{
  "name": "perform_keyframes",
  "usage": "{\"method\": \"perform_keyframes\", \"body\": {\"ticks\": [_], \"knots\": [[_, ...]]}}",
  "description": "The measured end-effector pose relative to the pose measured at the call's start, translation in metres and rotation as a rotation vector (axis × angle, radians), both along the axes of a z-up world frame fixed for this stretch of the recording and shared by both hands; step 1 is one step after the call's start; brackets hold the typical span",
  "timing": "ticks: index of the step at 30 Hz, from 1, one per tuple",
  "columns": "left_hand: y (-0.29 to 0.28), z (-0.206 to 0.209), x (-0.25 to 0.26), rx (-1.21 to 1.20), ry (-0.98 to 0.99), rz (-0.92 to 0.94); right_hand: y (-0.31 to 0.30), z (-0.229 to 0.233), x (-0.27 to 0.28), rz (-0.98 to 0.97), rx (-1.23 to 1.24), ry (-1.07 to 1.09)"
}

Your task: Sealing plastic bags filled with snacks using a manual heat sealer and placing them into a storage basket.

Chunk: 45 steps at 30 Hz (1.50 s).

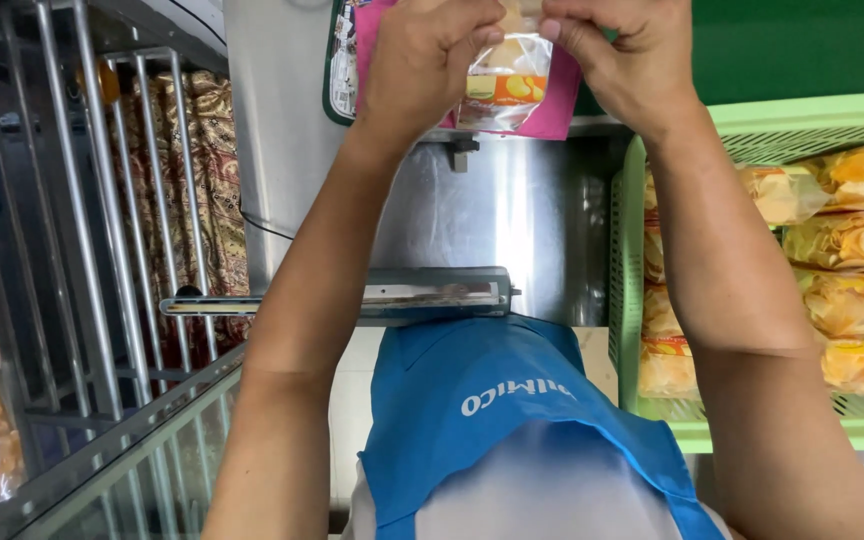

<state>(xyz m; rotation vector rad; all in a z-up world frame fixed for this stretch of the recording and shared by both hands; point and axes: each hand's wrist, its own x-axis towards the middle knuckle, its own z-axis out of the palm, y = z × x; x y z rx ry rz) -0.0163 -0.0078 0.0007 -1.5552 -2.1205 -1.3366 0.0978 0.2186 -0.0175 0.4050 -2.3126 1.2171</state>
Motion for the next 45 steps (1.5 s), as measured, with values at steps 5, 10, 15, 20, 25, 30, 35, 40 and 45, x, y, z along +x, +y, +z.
{"method": "perform_keyframes", "body": {"ticks": [5,10,15,20,25,30,35,40,45], "knots": [[-0.007,0.003,0.011,0.022,0.103,0.022,-0.009,0.007,0.009,-0.009,0.119,0.051],[-0.03,0.027,0.058,-0.063,0.084,0.053,-0.035,0.042,0.048,0.046,0.233,0.047],[-0.061,0.008,0.098,-0.209,0.147,0.129,-0.066,0.031,0.082,0.098,0.243,-0.026],[-0.089,-0.051,0.117,-0.346,0.004,0.148,-0.1,-0.036,0.09,0.124,0.277,-0.217],[-0.119,-0.082,0.147,-0.212,0.1,0.234,-0.137,-0.084,0.114,0.029,0.358,-0.164],[-0.156,-0.149,0.177,-0.075,0.227,0.236,-0.191,-0.11,0.163,-0.092,0.338,-0.114],[-0.176,-0.192,0.202,-0.217,0.147,0.208,-0.211,-0.156,0.191,-0.139,0.387,-0.11],[-0.183,-0.199,0.213,-0.167,0.141,0.178,-0.224,-0.154,0.209,-0.169,0.375,-0.12],[-0.189,-0.192,0.226,-0.155,0.214,0.195,-0.235,-0.147,0.222,-0.196,0.405,-0.073]]}}
